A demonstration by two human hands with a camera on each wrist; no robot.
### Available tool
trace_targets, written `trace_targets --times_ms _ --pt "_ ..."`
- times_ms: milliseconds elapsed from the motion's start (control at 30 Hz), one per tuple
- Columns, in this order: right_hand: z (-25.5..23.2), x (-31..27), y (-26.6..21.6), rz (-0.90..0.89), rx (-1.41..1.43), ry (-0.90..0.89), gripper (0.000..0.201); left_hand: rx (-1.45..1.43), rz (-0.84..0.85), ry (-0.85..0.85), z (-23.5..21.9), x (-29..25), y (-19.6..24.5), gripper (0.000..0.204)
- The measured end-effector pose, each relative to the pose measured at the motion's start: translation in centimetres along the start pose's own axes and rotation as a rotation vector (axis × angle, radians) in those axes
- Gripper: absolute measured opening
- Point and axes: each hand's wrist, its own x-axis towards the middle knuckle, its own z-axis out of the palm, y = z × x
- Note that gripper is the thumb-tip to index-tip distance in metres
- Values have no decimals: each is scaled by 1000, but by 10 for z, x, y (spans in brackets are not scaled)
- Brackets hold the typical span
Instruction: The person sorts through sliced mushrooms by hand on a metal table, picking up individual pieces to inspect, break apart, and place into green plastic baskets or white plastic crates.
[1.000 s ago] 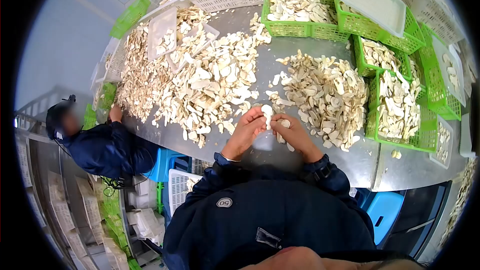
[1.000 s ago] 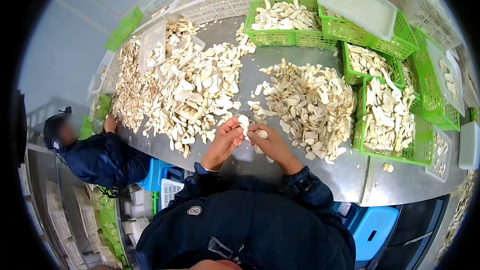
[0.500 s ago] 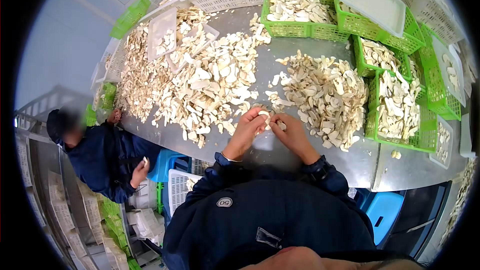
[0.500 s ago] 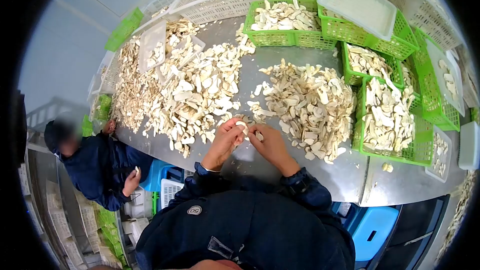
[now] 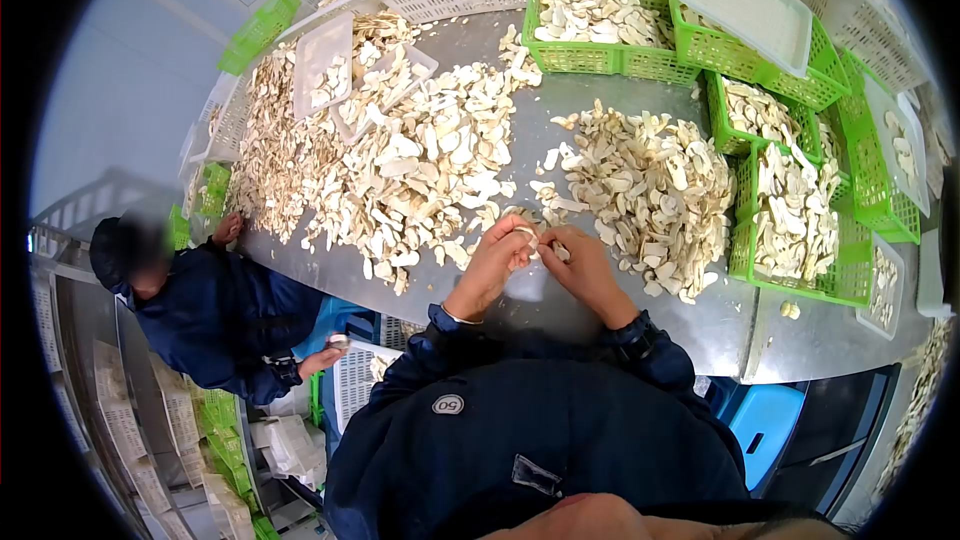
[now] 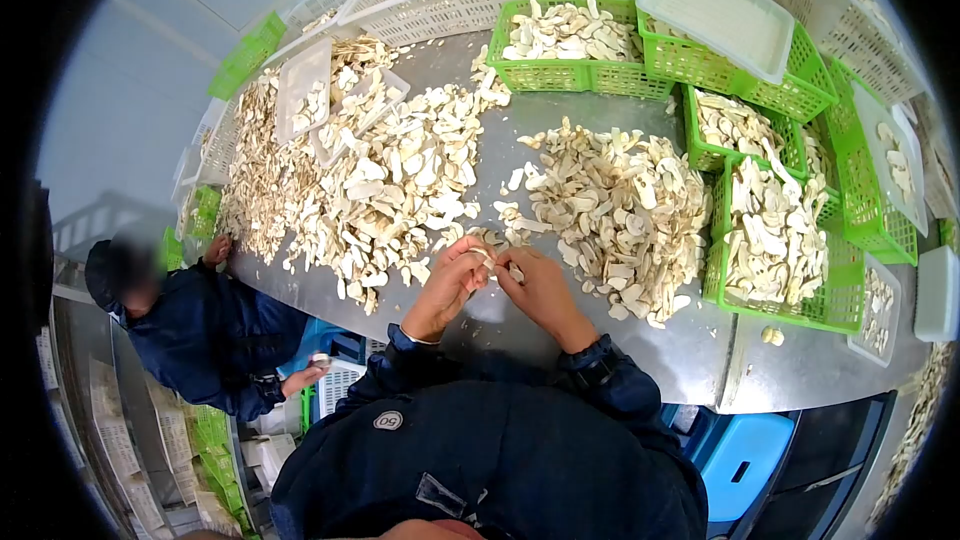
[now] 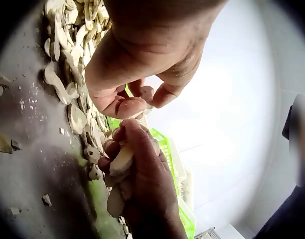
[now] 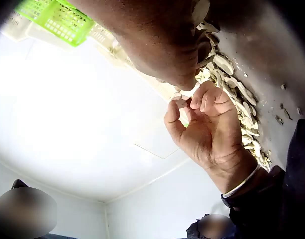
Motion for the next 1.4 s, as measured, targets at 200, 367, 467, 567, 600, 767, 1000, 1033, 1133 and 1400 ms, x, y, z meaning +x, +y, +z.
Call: trace_targets --times_ms 200,367,467,567,600,767,1000,1033,1133,1400 --pt "1 -1 3 20 -1 -13 15 -47 -4 -43 -4 1 -2 9" --pt "1 -1 1 40 8 -16 15 -55 -7 -57 -5 0 -3 12" --pt "1 -1 1 13 1 -10 15 -52 -8 -35 -3 0 -2 12" --pt "1 -1 3 2 -4 -14 15 -76 0 -36 -3 1 -4 12" --pt "1 -1 3 5 -2 -19 15 -75 5 -25 -4 1 -5 12" --pt "1 -1 2 3 0 3 15 -86 -4 55 2 1 -6 16" --pt "0 0 6 190 170 42 17 -22 13 35 -7 4 -9 24" --pt "-3 1 5 231 199 16 17 -30 11 63 -5 3 -9 23" --pt "-3 1 11 289 354 -2 16 -13 -12 97 2 0 -6 17" --pt "-2 1 0 150 105 59 14 199 20 90 5 1 -7 9"
